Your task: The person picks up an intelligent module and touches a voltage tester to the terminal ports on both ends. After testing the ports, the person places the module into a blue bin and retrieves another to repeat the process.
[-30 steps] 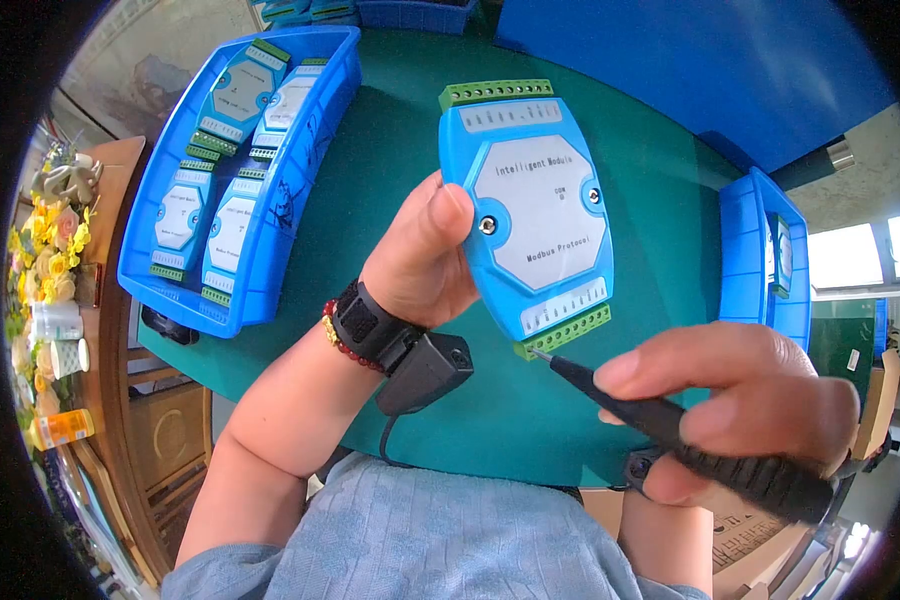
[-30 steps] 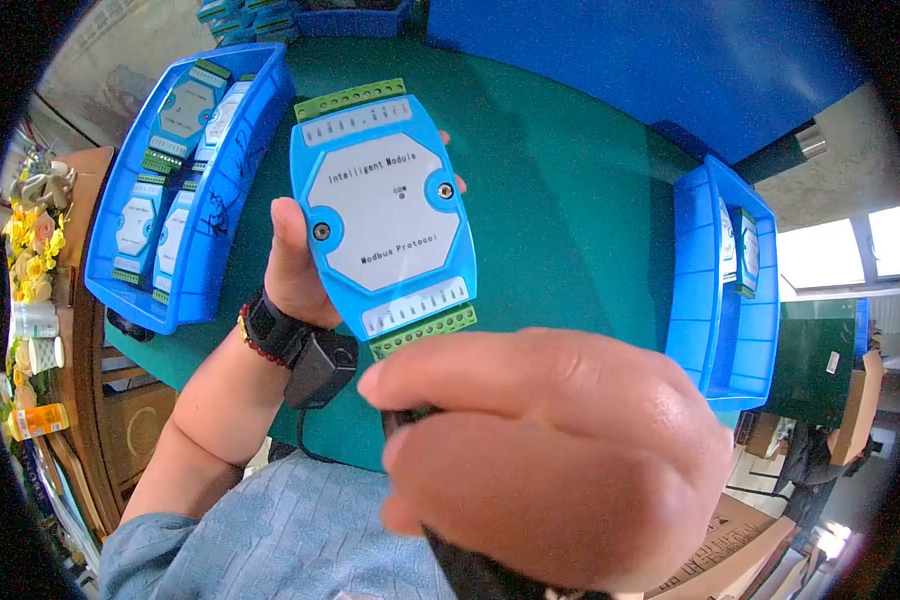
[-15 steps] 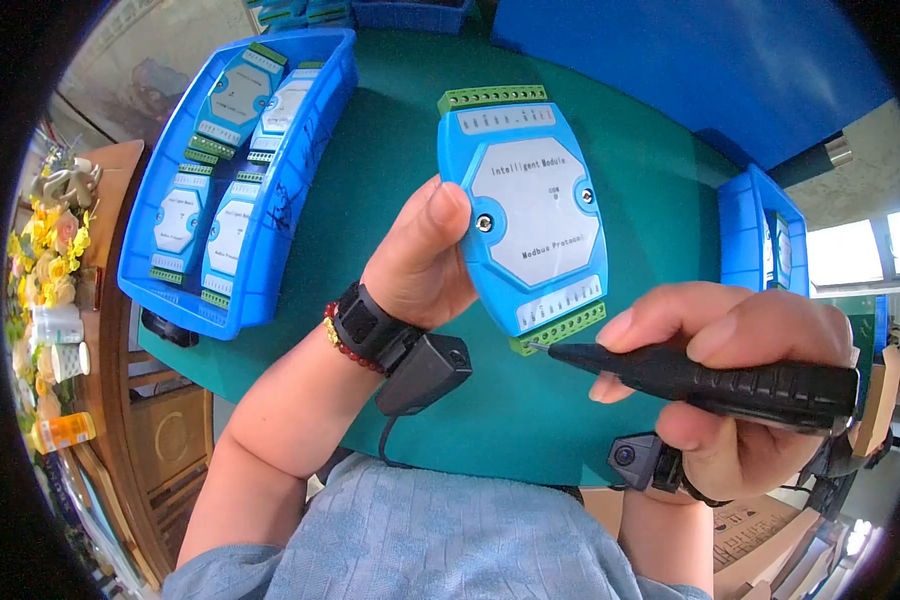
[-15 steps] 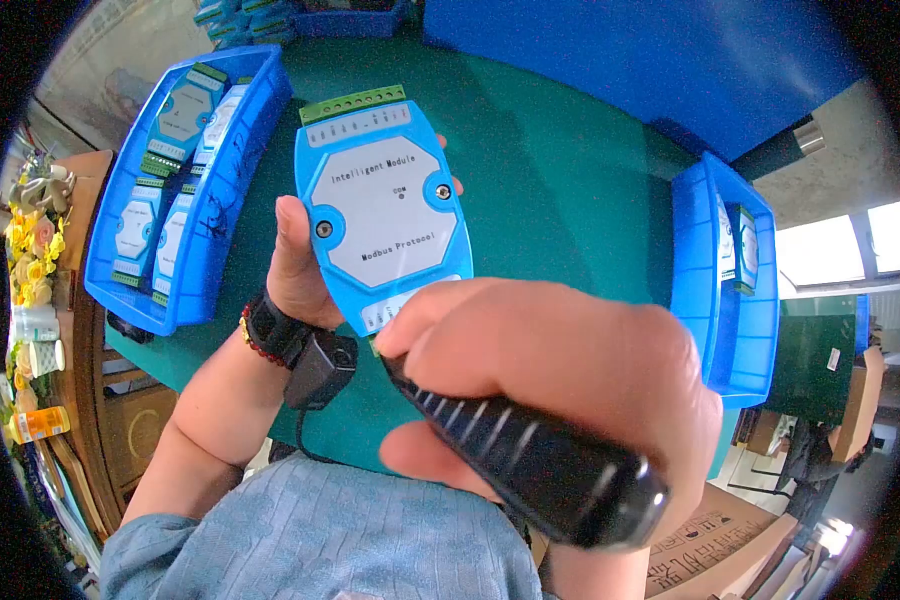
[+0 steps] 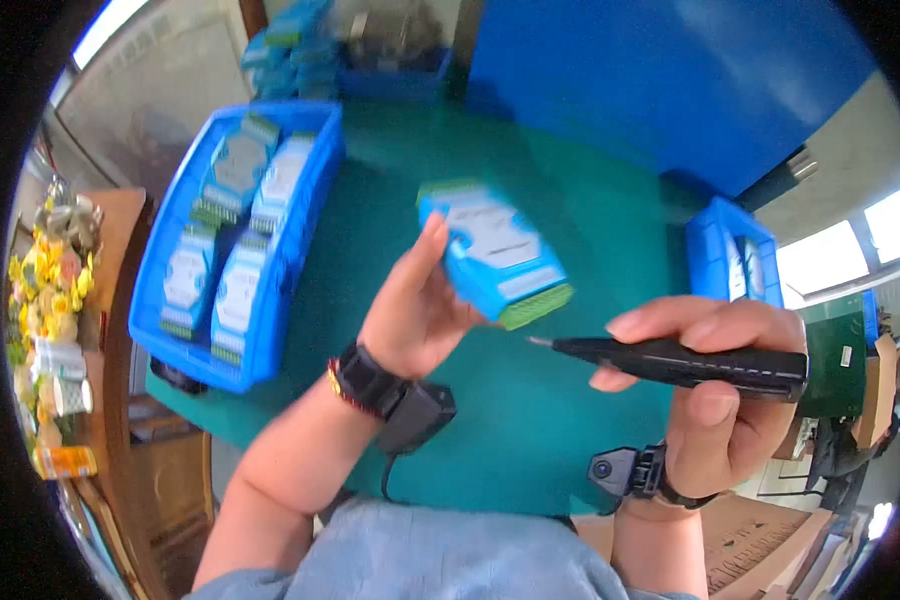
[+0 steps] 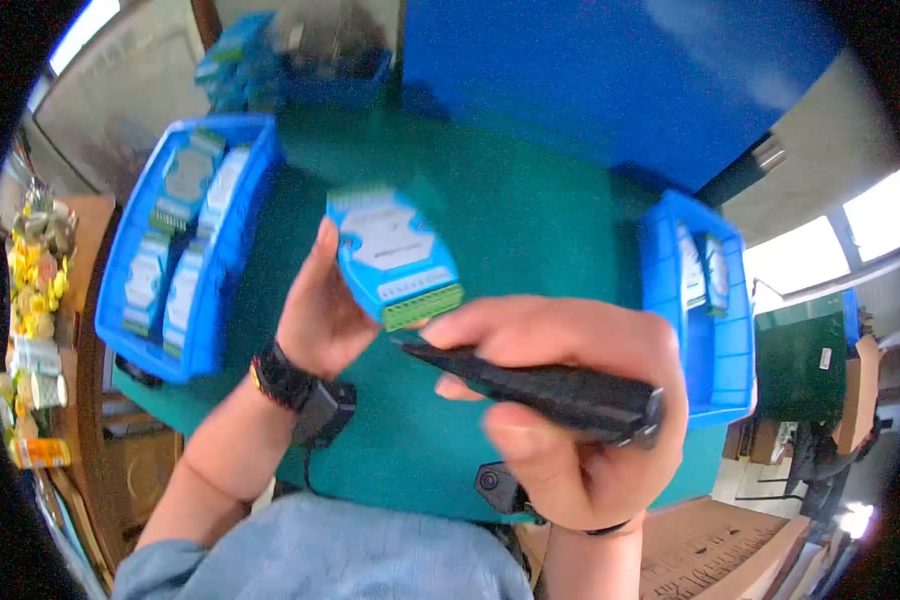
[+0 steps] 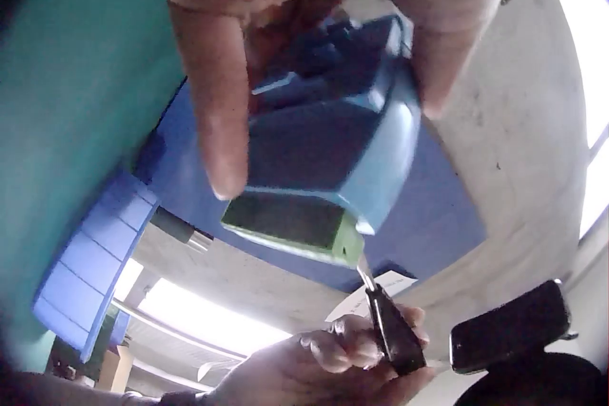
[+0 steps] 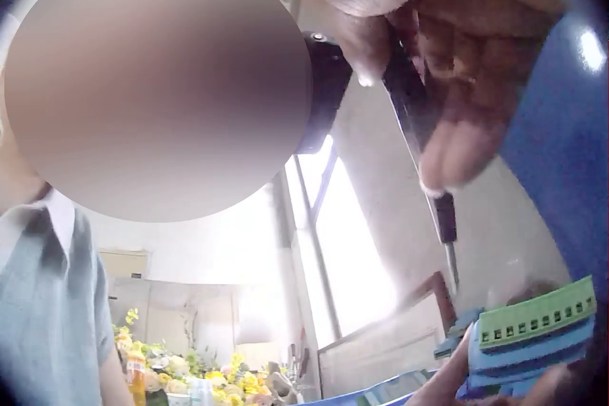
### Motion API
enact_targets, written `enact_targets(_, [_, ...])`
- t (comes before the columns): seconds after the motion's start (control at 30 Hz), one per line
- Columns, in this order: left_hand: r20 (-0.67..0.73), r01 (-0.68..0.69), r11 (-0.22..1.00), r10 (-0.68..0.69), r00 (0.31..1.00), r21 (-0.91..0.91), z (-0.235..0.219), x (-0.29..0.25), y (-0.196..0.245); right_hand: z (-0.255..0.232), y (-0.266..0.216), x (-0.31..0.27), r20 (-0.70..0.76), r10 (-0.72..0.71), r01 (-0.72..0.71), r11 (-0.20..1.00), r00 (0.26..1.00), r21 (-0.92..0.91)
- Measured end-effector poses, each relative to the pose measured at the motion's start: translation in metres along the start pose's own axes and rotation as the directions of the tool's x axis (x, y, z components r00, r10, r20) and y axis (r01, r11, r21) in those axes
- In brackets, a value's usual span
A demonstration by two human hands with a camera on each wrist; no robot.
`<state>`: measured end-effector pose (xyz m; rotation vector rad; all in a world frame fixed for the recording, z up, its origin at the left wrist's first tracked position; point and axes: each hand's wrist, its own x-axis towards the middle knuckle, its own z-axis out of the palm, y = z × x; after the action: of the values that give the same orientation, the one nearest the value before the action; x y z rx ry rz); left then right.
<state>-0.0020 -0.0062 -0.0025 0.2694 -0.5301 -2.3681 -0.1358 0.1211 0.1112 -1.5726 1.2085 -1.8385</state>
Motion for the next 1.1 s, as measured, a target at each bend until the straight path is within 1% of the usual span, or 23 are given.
enact_targets(0.03, [0.042, 0.052, 0.992, -0.047, 0.998, -0.113, -0.006, 0.002, 0.001, -0.003, -0.006, 0.002, -0.088, 0.029, -0.023, 0.997, 0.996, 0.068])
enact_targets(0.07, [0.090, 0.107, 0.971, -0.089, 0.992, -0.216, -0.011, 0.004, 0.001, -0.007, -0.010, 0.006, -0.107, 0.017, -0.011, 0.998, 0.994, 0.060])
enact_targets(0.13, [0.044, 0.094, 0.946, -0.084, 0.995, -0.310, -0.009, 0.005, -0.001, -0.014, -0.011, 0.011, -0.151, 0.009, 0.000, 0.998, 0.988, 0.059])
enact_targets(0.17, [-0.031, 0.055, 0.946, -0.069, 0.997, -0.321, -0.003, 0.004, -0.003, -0.018, -0.009, 0.011, -0.135, -0.001, 0.007, 0.999, 0.991, 0.044])
enact_targets(0.27, [-0.004, 0.035, 0.946, -0.038, 0.999, -0.323, 0.005, 0.003, -0.003, -0.020, -0.006, 0.011, -0.077, 0.034, -0.029, 0.998, 0.996, 0.057])
enact_targets(0.3, [0.034, 0.047, 0.938, -0.037, 0.999, -0.344, 0.008, 0.002, -0.002, -0.020, -0.003, 0.011, -0.041, 0.032, -0.028, 0.994, 0.999, 0.108])
enact_targets(0.33, [0.023, 0.043, 0.939, -0.037, 0.999, -0.341, 0.009, 0.002, -0.001, -0.020, -0.001, 0.011, -0.017, 0.003, -0.001, 0.993, 1.000, 0.121])
enact_targets(0.43, [-0.021, 0.016, 0.943, -0.024, 0.999, -0.331, 0.012, 0.001, -0.001, -0.021, 0.006, 0.012, -0.020, -0.057, 0.059, 0.990, 0.998, 0.126])
enact_targets(0.5, [-0.002, 0.033, 0.935, -0.037, 0.999, -0.353, 0.008, 0.002, -0.003, -0.022, 0.011, 0.014, -0.036, -0.068, 0.073, 0.984, 0.997, 0.162])
enact_targets(0.6, [0.013, 0.049, 0.931, -0.047, 0.999, -0.361, 0.006, 0.002, -0.004, -0.023, 0.016, 0.016, -0.048, -0.083, 0.090, 0.982, 0.995, 0.169])
enact_targets(0.7, [0.035, 0.058, 0.937, -0.049, 0.998, -0.345, 0.007, 0.002, -0.003, -0.023, 0.022, 0.017, -0.018, -0.060, 0.062, 0.989, 0.998, 0.137])
enact_targets(0.8, [0.034, 0.060, 0.941, -0.052, 0.998, -0.332, 0.007, 0.001, -0.003, -0.021, 0.024, 0.017, -0.034, -0.026, 0.032, 0.984, 0.999, 0.173])
enact_targets(0.9, [0.025, 0.056, 0.942, -0.050, 0.998, -0.332, 0.007, 0.002, -0.004, -0.020, 0.022, 0.015, -0.039, -0.009, 0.014, 0.994, 0.999, 0.110])
enact_targets(1.0, [0.061, 0.064, 0.930, -0.045, 0.997, -0.362, 0.006, 0.002, -0.005, -0.021, 0.025, 0.014, 0.095, -0.171, 0.181, 0.978, 0.981, -0.102])
enact_targets(1.03, [0.079, 0.068, 0.924, -0.041, 0.996, -0.376, 0.005, 0.002, -0.005, -0.021, 0.025, 0.013, 0.125, -0.190, 0.207, 0.968, 0.974, -0.144])
enact_targets(1.1, [0.068, 0.063, 0.942, -0.042, 0.997, -0.330, 0.003, 0.002, -0.005, -0.021, 0.020, 0.013, 0.186, -0.218, 0.258, 0.940, 0.958, -0.225])
